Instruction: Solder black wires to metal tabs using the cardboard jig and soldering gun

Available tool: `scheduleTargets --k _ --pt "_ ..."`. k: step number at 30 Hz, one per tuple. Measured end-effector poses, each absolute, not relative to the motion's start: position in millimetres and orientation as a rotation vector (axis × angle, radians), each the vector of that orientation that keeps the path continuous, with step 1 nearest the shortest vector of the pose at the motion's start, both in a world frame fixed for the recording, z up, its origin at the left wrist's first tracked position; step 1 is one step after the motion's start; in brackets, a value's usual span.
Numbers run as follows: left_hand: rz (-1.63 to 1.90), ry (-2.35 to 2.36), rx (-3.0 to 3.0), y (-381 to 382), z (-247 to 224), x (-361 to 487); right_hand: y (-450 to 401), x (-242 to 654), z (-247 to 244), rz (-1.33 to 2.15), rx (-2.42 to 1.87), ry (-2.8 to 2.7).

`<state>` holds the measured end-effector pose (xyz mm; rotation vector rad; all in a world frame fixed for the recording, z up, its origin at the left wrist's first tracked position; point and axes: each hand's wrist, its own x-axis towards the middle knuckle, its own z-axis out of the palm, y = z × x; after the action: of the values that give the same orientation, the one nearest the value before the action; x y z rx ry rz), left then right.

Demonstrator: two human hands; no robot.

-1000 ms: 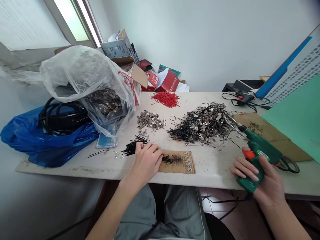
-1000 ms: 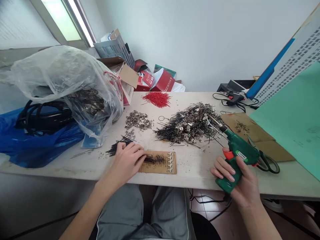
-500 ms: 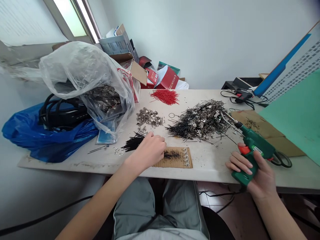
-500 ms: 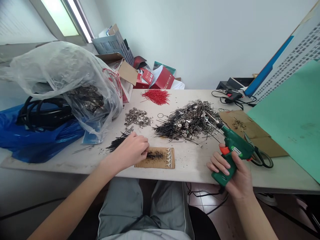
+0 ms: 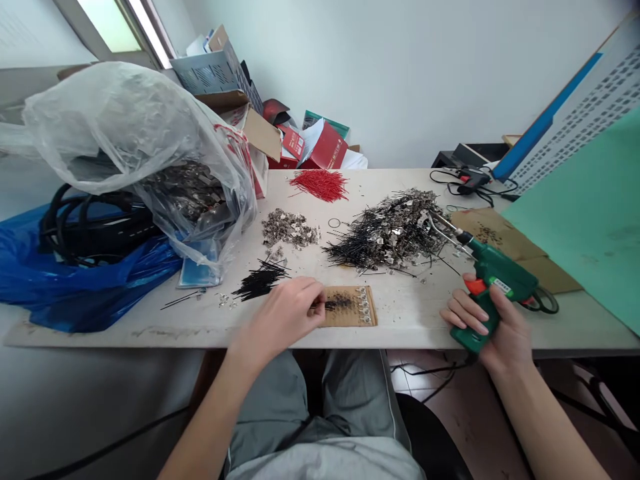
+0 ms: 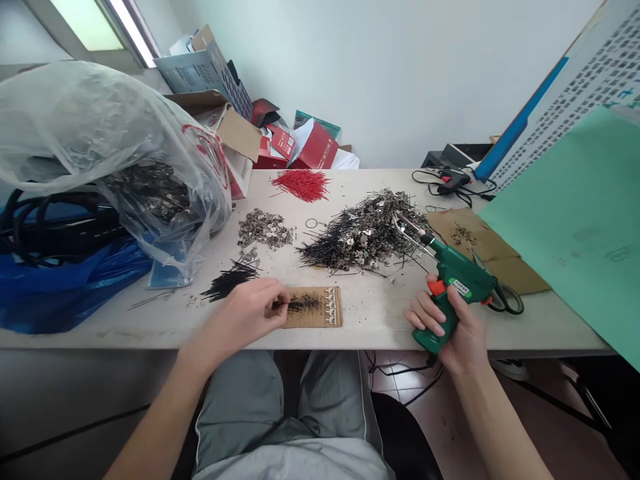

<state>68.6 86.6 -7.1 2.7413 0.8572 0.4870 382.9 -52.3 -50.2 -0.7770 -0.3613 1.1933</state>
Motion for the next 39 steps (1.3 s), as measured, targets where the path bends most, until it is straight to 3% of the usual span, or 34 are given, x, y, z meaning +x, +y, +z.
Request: scheduleTargets --k 7,19,39 --pt "0.959 0.645 2.707 52.3 -53.8 84.3 -73.6 358.6 -39.0 0.964 -1.043 -0.634" --pt "1.06 0.665 2.563 42.6 -73.2 90.8 -140.2 295.3 -59.9 0.638 -1.327 -0.449" --pt "1.02 0.671 2.561 43.4 -75.9 97.4 -97.6 310.6 -66.9 0.636 -1.214 -0.461"
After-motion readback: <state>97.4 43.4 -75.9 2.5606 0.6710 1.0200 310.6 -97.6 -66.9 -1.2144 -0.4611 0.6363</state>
